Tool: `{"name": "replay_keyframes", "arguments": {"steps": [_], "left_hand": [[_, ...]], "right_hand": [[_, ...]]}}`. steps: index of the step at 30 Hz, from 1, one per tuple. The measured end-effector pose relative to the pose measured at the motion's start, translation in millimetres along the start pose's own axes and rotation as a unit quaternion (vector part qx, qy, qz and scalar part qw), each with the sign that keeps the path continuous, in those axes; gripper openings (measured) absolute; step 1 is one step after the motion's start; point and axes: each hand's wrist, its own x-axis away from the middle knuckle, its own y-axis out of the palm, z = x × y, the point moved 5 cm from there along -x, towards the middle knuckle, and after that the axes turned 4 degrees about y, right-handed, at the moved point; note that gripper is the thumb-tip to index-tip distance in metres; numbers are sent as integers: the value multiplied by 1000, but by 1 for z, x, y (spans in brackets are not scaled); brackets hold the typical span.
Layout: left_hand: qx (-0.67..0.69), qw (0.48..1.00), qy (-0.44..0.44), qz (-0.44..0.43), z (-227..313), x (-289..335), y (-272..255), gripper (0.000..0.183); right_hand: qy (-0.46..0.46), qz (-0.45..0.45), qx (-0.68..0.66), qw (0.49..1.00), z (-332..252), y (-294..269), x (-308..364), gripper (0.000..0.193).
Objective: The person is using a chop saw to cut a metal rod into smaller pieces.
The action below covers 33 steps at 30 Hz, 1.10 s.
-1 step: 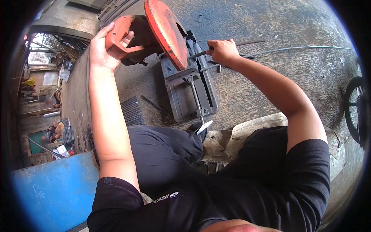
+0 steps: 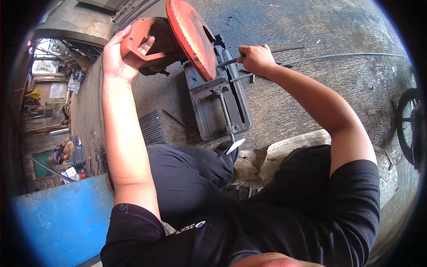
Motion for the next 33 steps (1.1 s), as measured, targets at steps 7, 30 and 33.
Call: {"name": "replay_keyframes", "arguments": {"steps": [7,30,33], "left_hand": [[-4,1000,9,-3,0,-4,-3,43],[13,1000,-7,13,1,-4,-2,43],[14,1000,5,25,2,-6,-1,41]], "right_hand": [[-11,-50,14,999,-2,5,-10,21],[21,-55,-17,998,6,17,-17,25],[20,-75,-22,997,6,18,-16,26]]}}
